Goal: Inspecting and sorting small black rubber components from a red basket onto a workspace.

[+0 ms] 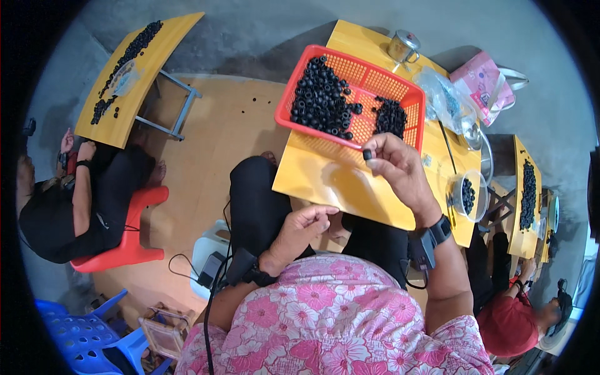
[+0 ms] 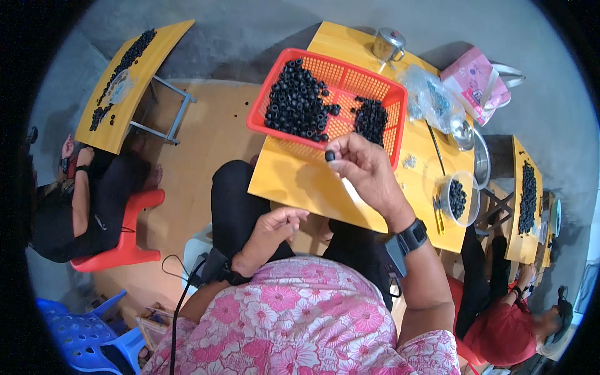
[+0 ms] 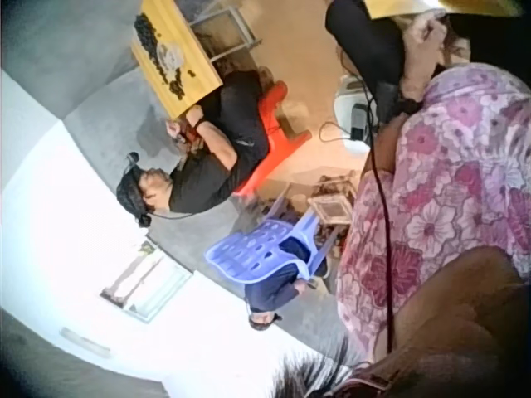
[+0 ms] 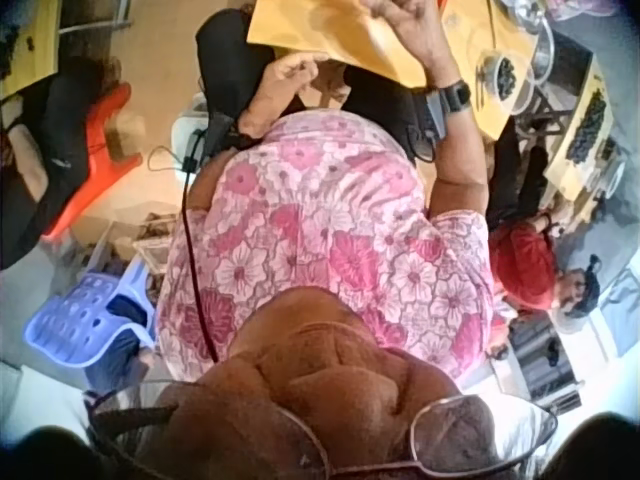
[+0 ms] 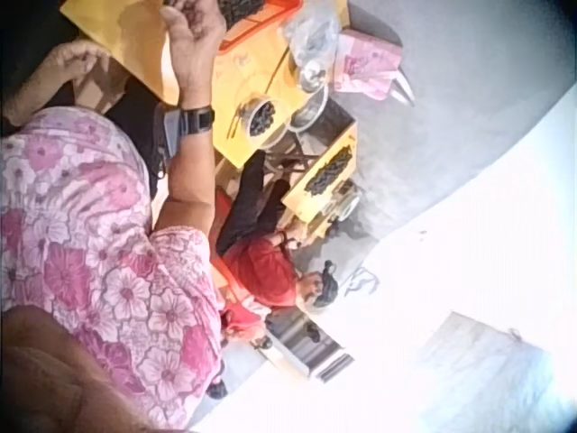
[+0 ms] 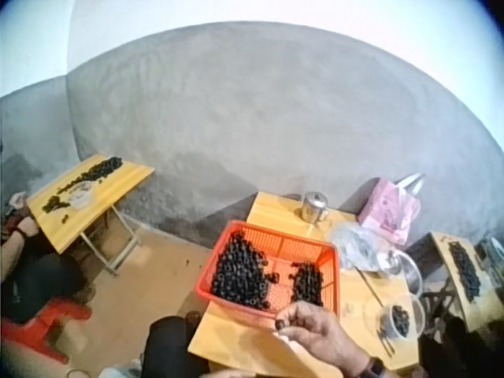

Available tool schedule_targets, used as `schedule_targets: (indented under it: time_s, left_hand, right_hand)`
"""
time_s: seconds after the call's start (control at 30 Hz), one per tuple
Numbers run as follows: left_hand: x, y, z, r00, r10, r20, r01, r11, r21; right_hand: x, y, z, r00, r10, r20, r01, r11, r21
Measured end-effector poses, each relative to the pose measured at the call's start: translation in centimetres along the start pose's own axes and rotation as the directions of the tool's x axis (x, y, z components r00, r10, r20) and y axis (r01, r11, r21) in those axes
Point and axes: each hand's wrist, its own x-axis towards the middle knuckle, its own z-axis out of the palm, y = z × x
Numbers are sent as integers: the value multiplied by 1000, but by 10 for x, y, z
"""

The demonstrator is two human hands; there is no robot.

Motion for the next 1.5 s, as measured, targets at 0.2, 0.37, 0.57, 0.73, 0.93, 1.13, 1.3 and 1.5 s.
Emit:
schedule_targets:
  time_s: [0.2,0.37,0.57,0.73,0.93,1.13,1.3,1.5]
  left_hand:
    - [-8,17,18,993,117,-29,-118,992,-40]
    - [-14,15,31,957,284,-54,-289,948,-136]
    - [-12,13,28,947,318,41,-321,943,89]
    - [-19,20,31,957,280,79,-291,920,263]
    - [-15,10,27,950,310,45,-311,915,258]
    - [-14,-10,18,993,120,-9,-120,992,-28]
    - [-14,-14,17,997,76,-19,-75,996,37]
    - [-12,-12,21,998,65,-23,-64,997,48]
  right_hand:
    - [-55,27,18,982,118,146,-152,955,253]
    - [-78,48,32,952,188,242,-288,820,495]
    - [-91,58,39,924,219,314,-361,772,523]
    - [-97,67,41,915,273,297,-385,811,441]
    - [-99,72,37,935,285,210,-330,916,228]
    - [-93,71,-6,914,75,-399,-119,989,-86]
    - [-86,80,-63,755,-298,-585,-284,655,-700]
    - [-67,82,-94,825,-476,-304,-165,311,-936]
